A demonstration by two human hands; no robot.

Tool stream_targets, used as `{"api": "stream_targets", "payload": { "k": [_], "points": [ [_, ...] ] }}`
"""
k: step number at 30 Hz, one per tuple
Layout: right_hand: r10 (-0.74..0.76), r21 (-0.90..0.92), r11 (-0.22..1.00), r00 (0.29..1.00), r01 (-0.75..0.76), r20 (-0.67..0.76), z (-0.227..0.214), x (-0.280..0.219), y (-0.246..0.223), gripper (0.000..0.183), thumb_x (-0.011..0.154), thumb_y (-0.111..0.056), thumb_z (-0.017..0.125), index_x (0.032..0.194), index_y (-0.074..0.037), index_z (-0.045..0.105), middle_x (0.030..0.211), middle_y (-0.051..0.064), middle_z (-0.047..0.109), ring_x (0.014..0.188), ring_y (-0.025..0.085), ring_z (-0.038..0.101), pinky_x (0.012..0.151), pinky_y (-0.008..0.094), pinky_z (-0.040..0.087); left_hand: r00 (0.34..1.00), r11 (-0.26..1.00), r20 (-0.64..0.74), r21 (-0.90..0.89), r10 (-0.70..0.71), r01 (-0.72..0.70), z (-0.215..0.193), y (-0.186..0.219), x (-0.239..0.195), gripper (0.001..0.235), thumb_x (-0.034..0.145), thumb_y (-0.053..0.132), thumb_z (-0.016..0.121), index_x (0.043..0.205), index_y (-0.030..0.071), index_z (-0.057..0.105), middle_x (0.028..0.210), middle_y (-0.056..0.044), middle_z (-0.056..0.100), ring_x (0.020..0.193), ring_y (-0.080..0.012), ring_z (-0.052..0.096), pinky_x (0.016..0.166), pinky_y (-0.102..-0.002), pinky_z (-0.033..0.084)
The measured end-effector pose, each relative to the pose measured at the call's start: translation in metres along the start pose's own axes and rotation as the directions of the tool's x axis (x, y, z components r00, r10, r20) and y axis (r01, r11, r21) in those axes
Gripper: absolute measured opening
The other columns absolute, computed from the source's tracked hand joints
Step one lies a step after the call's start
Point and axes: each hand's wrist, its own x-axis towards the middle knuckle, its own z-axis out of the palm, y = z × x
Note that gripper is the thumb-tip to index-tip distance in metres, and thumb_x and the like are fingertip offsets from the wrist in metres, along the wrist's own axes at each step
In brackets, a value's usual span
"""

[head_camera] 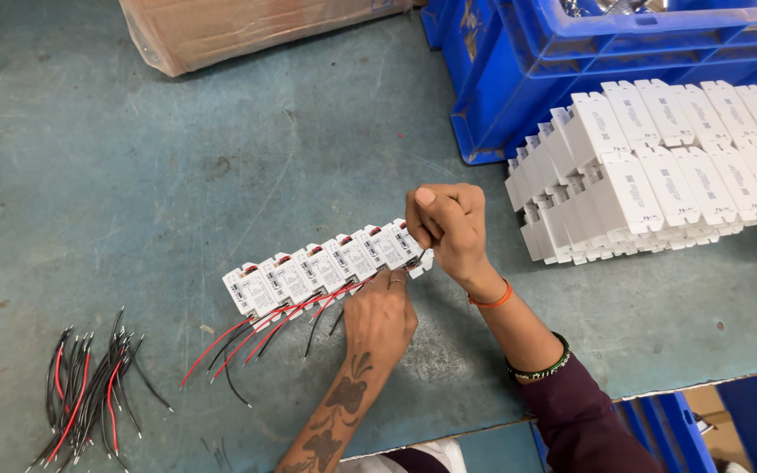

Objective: The person connects red and black wires to small white electronic modules using a screwdriver, then places the wired modules into a cardboard box. The person also stacks unwired modules on the table.

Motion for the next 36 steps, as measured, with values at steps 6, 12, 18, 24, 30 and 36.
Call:
{"api": "stream_targets", "payload": {
  "k": [6, 12, 18, 24, 30, 36],
  "points": [
    [0.015, 0.007, 1.000, 1.000, -0.015, 0.017, 0.002, 0.002, 0.000, 0.050, 0.101, -0.020, 0.050, 0.056, -0.008, 0.034, 0.052, 0.006, 0.043, 0.047, 0.008, 0.032, 0.047, 0.028, 0.025, 0.998, 0.997, -0.028, 0.058, 0.049, -0.047, 0.006, 0.002, 0.001, 0.031, 0.076, 0.005, 0.064, 0.105, -0.005, 0.070, 0.085, -0.014, 0.067, 0.071, -0.0307, 0.069, 0.058, -0.041, 0.055],
    [0.028, -0.006, 1.000, 0.999, -0.028, 0.036, 0.005, 0.004, 0.003, 0.051, 0.102, -0.021, 0.052, 0.056, -0.008, 0.033, 0.053, 0.005, 0.043, 0.048, 0.009, 0.033, 0.047, 0.028, 0.026, 0.998, 0.996, 0.061, 0.081, 0.019, -0.024, 0.021, -0.004, -0.001, 0.028, 0.075, 0.004, 0.065, 0.103, -0.003, 0.069, 0.089, -0.013, 0.067, 0.075, -0.0298, 0.069, 0.063, -0.041, 0.055],
    [0.103, -0.233, 0.968, 0.995, -0.098, 0.007, 0.012, 0.011, -0.001, 0.047, 0.098, -0.020, 0.053, 0.055, -0.004, 0.045, 0.051, 0.003, 0.042, 0.047, 0.008, 0.033, 0.045, 0.029, 0.023, 0.995, 0.995, -0.054, 0.072, 0.078, -0.074, 0.030, -0.006, -0.005, 0.030, 0.075, 0.005, 0.067, 0.104, -0.001, 0.067, 0.094, -0.018, 0.068, 0.084, -0.0345, 0.069, 0.072, -0.046, 0.054],
    [0.074, -0.333, 0.943, 0.983, -0.014, 0.171, 0.018, 0.002, 0.004, 0.048, 0.102, -0.021, 0.051, 0.057, -0.002, 0.046, 0.053, 0.000, 0.042, 0.051, 0.008, 0.034, 0.046, 0.029, 0.026, 0.998, 0.998, -0.060, -0.063, 0.020, -0.023, 0.000, -0.003, -0.029, 0.028, 0.078, 0.003, 0.066, 0.106, -0.002, 0.067, 0.094, -0.020, 0.065, 0.084, -0.0374, 0.068, 0.069, -0.047, 0.054],
    [0.011, -0.426, 0.904, 0.998, 0.019, 0.067, -0.015, -0.004, 0.042, 0.042, 0.103, -0.018, 0.057, 0.066, 0.000, 0.053, 0.059, 0.002, 0.045, 0.052, 0.010, 0.040, 0.048, 0.028, 0.030, 0.954, 0.993, -0.299, -0.118, -0.021, -0.015, -0.081, -0.019, -0.082, 0.016, 0.096, 0.011, 0.070, 0.110, 0.004, 0.069, 0.092, -0.013, 0.064, 0.080, -0.0342, 0.066, 0.068, -0.045, 0.051],
    [-0.099, -0.680, 0.731, 0.995, 0.053, -0.028, -0.026, 0.012, 0.081, 0.039, 0.103, -0.019, 0.060, 0.069, 0.000, 0.055, 0.062, 0.003, 0.048, 0.055, 0.012, 0.042, 0.050, 0.029, 0.032, 0.820, 0.994, -0.568, 0.028, -0.071, 0.105, -0.191, -0.068, -0.141, 0.014, 0.090, 0.007, 0.068, 0.104, 0.009, 0.070, 0.092, -0.006, 0.068, 0.076, -0.0310, 0.067, 0.063, -0.040, 0.051]
  ]
}}
